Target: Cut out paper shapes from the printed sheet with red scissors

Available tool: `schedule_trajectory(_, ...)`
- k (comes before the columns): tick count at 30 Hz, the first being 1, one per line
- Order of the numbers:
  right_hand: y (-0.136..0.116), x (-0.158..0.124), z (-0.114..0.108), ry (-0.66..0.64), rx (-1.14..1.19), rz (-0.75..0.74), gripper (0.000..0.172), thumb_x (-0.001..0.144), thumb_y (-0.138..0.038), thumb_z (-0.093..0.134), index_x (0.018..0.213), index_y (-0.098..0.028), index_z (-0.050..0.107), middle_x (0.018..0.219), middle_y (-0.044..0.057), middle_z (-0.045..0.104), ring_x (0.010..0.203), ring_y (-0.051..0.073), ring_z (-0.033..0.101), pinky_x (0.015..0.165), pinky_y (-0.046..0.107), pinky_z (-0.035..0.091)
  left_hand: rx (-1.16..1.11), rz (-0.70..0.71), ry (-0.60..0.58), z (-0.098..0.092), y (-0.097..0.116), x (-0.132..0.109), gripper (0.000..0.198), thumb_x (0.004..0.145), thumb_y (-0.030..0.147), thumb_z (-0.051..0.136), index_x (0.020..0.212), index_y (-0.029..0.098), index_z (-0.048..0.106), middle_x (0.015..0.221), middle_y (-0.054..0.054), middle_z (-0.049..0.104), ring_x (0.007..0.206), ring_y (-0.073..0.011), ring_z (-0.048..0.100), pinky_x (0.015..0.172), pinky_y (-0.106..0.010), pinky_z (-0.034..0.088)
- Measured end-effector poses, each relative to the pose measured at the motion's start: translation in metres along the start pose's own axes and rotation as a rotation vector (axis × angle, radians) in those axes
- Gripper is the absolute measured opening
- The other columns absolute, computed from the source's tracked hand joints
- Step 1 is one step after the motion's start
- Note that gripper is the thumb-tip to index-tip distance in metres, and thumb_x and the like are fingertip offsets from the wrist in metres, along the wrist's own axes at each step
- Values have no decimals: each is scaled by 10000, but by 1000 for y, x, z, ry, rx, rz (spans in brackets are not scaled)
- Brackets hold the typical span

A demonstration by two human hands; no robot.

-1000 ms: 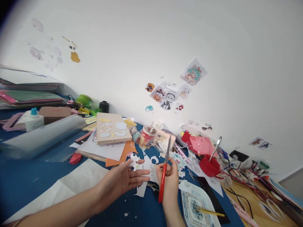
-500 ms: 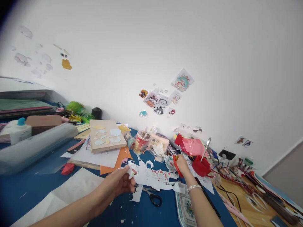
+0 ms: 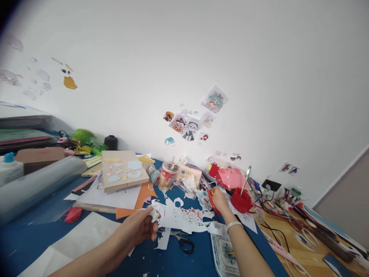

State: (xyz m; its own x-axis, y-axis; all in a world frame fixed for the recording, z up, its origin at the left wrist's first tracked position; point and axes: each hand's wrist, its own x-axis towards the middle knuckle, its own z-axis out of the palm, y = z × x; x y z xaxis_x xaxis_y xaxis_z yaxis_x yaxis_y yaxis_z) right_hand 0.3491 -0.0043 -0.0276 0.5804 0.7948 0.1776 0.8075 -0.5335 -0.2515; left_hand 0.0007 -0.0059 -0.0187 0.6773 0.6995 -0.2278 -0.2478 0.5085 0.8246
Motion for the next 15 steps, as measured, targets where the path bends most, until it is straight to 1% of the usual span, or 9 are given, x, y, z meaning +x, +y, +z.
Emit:
schedule_trajectory(2,-1,0,0,5,-19,7,243,881,-292,519,1075,-147,542,970,47,619,844,188,610,750,387,494,4,-1,9,2,1,-3,416,584,581,584,643,196,440,437,42,583,394,-111,521,514,-236,399)
schedule_trajectory(6,-5,-1,-2,32,-21,25,244,876,-280,525,1081,-148,538,969,47,623,858,195,610,769,398,483,16,-10,-13,2,1,-3,464,539,626,587,653,199,448,417,47,574,379,-115,515,494,-238,396)
schedule_trajectory(9,-9,-6,-10,70,18,18,249,856,-238,534,1087,-145,529,941,60,637,857,213,614,774,406,464,38,-4,-1,1,-1,2,489,515,655,584,632,203,437,408,49,564,359,-110,496,458,-230,374)
schedule_trajectory(11,-13,-13,-20,107,72,0,272,828,-207,531,1092,-144,521,922,94,649,878,252,614,768,405,444,67,28,10,0,-2,6,508,496,675,581,613,201,442,419,45,564,362,-107,490,451,-228,370)
schedule_trajectory(13,-18,-22,-30,149,154,-14,295,800,-216,515,1087,-150,514,899,127,658,892,294,612,747,399,429,131,81,21,-1,-2,7,532,482,707,558,591,196,461,413,42,546,358,-105,476,444,-231,360)
schedule_trajectory(15,-26,-37,-35,183,268,-27,314,760,-259,526,1058,-162,507,852,122,661,849,306,619,707,387,431,242,152,61,-2,-1,7,538,507,726,522,545,192,465,422,31,534,371,-104,470,461,-237,355)
